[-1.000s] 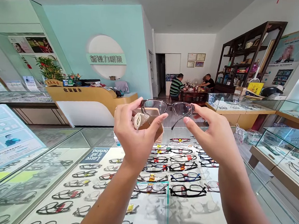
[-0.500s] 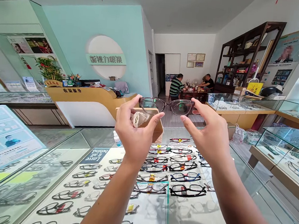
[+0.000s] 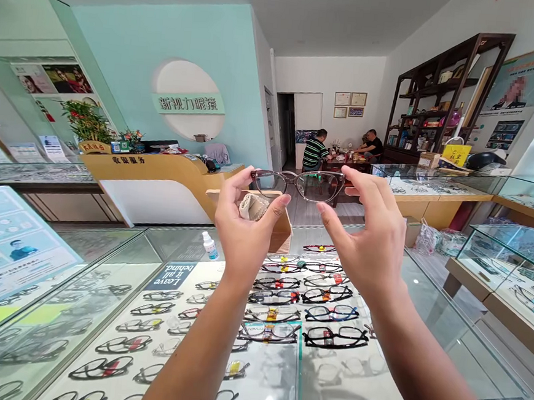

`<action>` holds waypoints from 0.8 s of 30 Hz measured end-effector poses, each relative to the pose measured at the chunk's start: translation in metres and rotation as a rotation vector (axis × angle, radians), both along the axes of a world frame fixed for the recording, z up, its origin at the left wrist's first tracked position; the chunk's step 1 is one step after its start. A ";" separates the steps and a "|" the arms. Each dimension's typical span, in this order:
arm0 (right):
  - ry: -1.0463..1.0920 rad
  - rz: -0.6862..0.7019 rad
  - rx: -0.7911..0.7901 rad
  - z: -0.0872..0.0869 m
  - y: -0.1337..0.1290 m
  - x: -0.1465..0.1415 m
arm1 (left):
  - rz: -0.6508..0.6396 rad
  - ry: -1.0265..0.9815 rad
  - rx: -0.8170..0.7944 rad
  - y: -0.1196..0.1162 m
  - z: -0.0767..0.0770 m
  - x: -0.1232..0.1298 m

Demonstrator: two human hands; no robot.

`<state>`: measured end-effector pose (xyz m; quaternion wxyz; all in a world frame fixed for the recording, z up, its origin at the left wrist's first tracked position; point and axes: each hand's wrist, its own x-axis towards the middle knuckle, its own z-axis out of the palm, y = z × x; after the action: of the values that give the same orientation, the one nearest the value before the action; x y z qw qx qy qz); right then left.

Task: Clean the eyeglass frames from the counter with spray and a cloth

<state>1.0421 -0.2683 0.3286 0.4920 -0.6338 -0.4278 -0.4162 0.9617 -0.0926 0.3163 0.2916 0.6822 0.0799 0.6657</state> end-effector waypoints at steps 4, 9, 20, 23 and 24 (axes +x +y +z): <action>0.012 0.019 0.009 -0.001 0.001 -0.001 | -0.046 0.003 -0.008 0.004 -0.002 0.004; 0.062 0.062 0.009 -0.002 0.004 0.002 | 0.000 -0.062 -0.007 0.003 -0.004 0.010; 0.404 0.410 0.071 -0.004 0.008 0.028 | 0.273 -0.157 0.211 0.004 -0.015 0.010; 0.382 0.420 0.131 -0.004 0.011 0.030 | 0.229 -0.166 0.212 0.007 -0.017 0.014; 0.374 0.426 0.145 -0.003 0.012 0.030 | 0.221 -0.171 0.208 0.008 -0.017 0.015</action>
<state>1.0724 -0.2567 0.3251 0.6827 -0.5584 -0.4224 -0.2090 0.9766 -0.0849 0.2990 0.1501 0.6365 0.0598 0.7541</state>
